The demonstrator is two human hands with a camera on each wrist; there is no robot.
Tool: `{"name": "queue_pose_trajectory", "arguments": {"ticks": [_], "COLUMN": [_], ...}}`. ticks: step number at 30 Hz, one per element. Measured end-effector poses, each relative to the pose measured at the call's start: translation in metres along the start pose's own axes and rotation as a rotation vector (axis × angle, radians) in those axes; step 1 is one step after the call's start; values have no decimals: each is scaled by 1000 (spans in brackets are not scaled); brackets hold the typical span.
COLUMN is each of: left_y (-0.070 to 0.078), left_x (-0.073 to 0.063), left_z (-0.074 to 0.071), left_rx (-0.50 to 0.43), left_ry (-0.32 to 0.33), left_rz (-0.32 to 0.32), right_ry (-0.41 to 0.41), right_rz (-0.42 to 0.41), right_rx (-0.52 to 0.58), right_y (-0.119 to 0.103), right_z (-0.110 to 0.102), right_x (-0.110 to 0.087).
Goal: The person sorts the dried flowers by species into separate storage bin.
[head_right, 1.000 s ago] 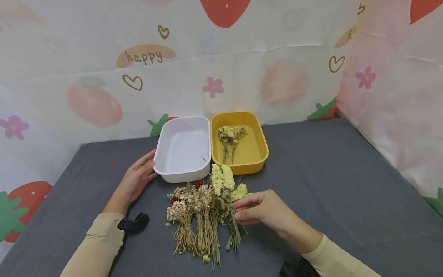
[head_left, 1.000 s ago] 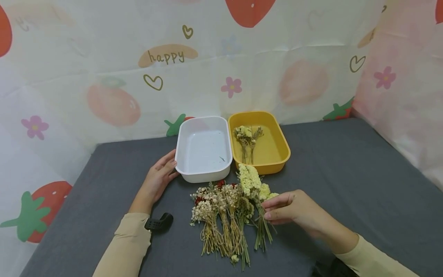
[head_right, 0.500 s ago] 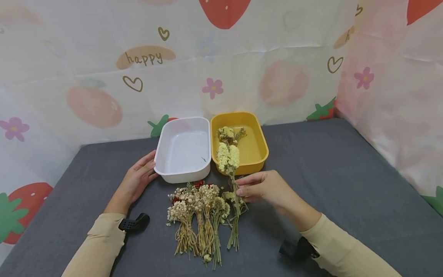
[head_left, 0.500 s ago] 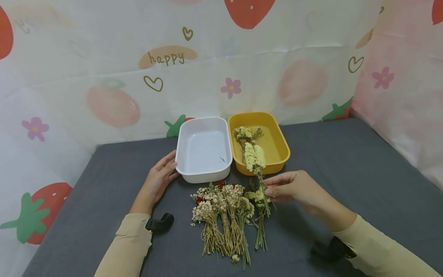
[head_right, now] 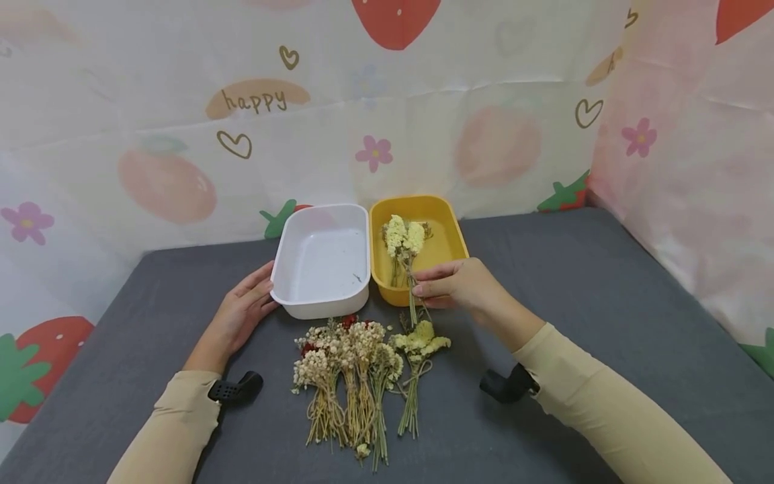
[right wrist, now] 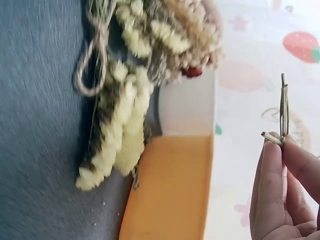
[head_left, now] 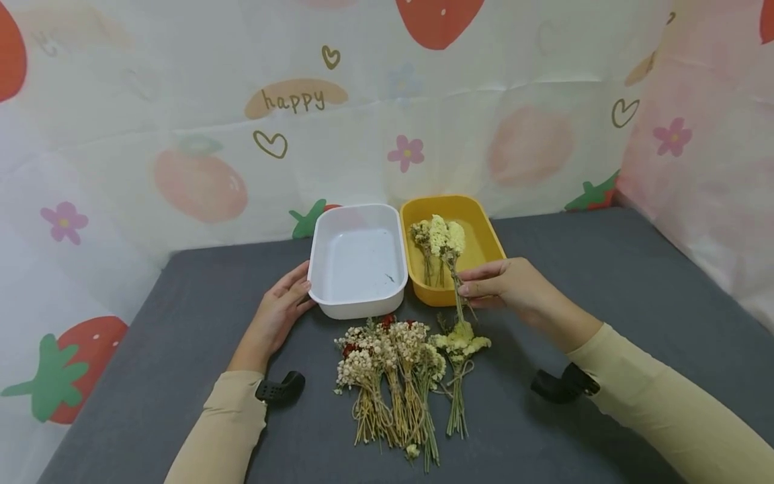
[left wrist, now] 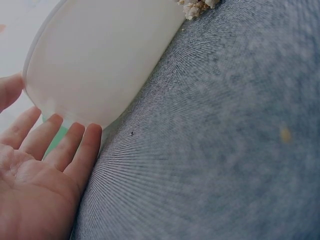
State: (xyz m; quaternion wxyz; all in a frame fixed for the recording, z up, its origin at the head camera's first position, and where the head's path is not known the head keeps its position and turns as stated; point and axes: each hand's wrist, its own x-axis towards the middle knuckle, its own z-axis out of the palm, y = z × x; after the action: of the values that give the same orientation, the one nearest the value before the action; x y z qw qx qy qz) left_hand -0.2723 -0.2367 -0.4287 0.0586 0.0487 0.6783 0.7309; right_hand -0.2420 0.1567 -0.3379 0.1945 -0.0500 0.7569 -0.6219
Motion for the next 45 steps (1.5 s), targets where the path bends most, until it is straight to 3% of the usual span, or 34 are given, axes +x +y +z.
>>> {"name": "queue_pose_trajectory", "arguments": {"ticks": [20,29,45], "left_y": [-1,-3,-1], "left_x": [-1,-3,0], "left_z": [-1,-3,-4], "left_rx": [-2,2,12], "left_ry": [-12,-9,-17], "left_rz": [-4,-14,-10], "right_ry": [87,156,185], "right_rz": [89,117,120], "right_rx": [34,-71,-142], "right_y": [-13,-9,0], "right_z": [-3,8,18], "right_x": [61,86,101]}}
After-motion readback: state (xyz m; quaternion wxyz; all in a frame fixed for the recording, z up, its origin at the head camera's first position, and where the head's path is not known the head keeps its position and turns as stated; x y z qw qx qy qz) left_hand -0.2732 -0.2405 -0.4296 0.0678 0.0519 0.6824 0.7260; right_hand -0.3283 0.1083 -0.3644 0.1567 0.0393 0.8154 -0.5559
